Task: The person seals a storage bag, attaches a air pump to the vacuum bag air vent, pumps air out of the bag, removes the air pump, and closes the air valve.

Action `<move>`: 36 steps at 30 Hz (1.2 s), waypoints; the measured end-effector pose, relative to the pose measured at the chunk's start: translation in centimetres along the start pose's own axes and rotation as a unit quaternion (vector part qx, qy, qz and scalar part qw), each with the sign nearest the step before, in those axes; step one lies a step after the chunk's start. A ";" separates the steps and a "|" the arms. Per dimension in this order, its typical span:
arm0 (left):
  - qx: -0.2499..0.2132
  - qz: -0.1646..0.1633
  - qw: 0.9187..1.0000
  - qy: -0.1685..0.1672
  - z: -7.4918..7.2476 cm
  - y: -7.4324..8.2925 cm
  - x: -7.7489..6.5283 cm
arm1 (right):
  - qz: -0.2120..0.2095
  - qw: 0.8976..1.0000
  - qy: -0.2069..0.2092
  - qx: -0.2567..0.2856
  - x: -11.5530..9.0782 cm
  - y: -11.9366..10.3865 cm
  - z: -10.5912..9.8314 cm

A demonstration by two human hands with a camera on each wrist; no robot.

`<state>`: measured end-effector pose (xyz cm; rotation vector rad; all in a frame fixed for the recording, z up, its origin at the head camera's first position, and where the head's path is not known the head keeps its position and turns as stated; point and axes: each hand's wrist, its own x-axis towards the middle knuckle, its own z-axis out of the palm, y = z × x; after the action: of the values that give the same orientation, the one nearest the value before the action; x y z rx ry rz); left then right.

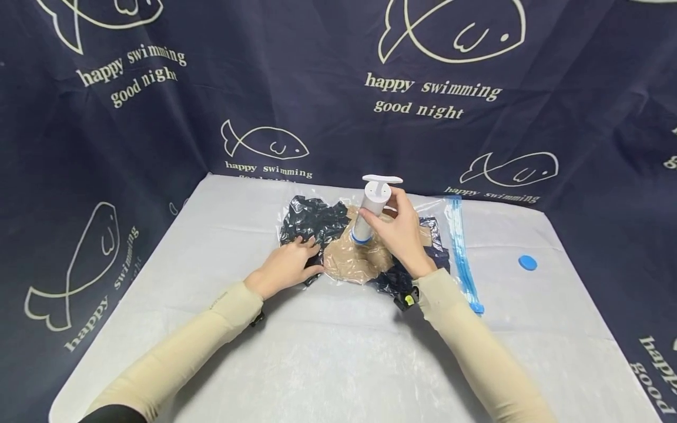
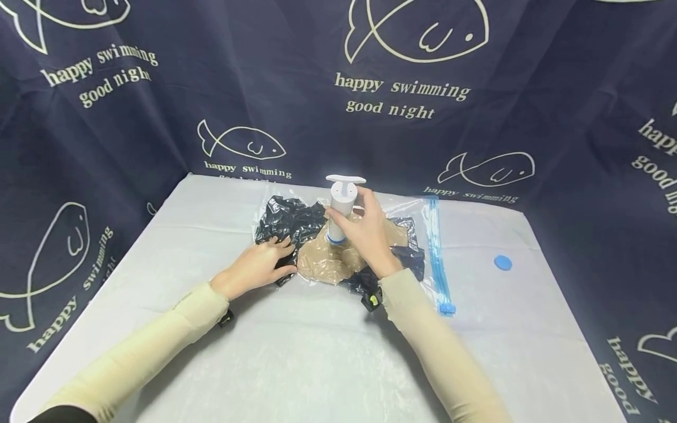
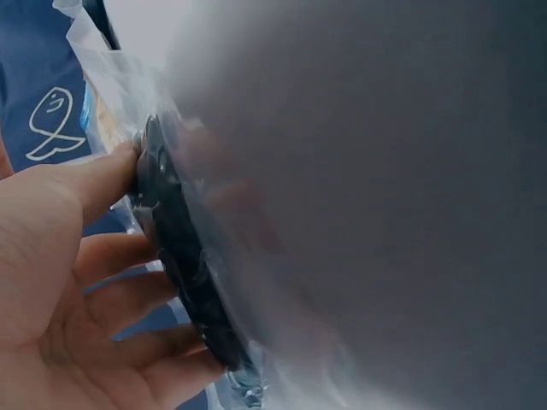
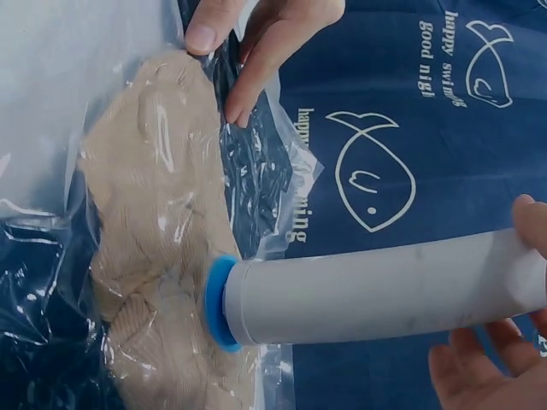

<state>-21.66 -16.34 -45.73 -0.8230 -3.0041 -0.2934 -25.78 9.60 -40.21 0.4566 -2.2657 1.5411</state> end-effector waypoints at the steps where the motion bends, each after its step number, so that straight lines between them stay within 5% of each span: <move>1: 0.000 0.003 1.000 -0.002 0.1 0.0 0.0 | -0.002 1.000 0.000 0.000 0.0 0.1 0.0; 14: -0.026 0.006 1.000 -0.009 0.1 -0.3 -0.1 | -0.043 0.999 -0.026 -0.015 0.2 0.0 -0.2; 36: -0.052 -0.011 0.998 -0.018 0.0 -0.6 0.7 | 0.030 0.991 -0.133 0.007 1.4 0.3 -1.6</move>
<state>-22.58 -16.47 -45.82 -0.8124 -3.0558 -0.4425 -26.99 11.07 -39.21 0.6376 -2.4884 1.6093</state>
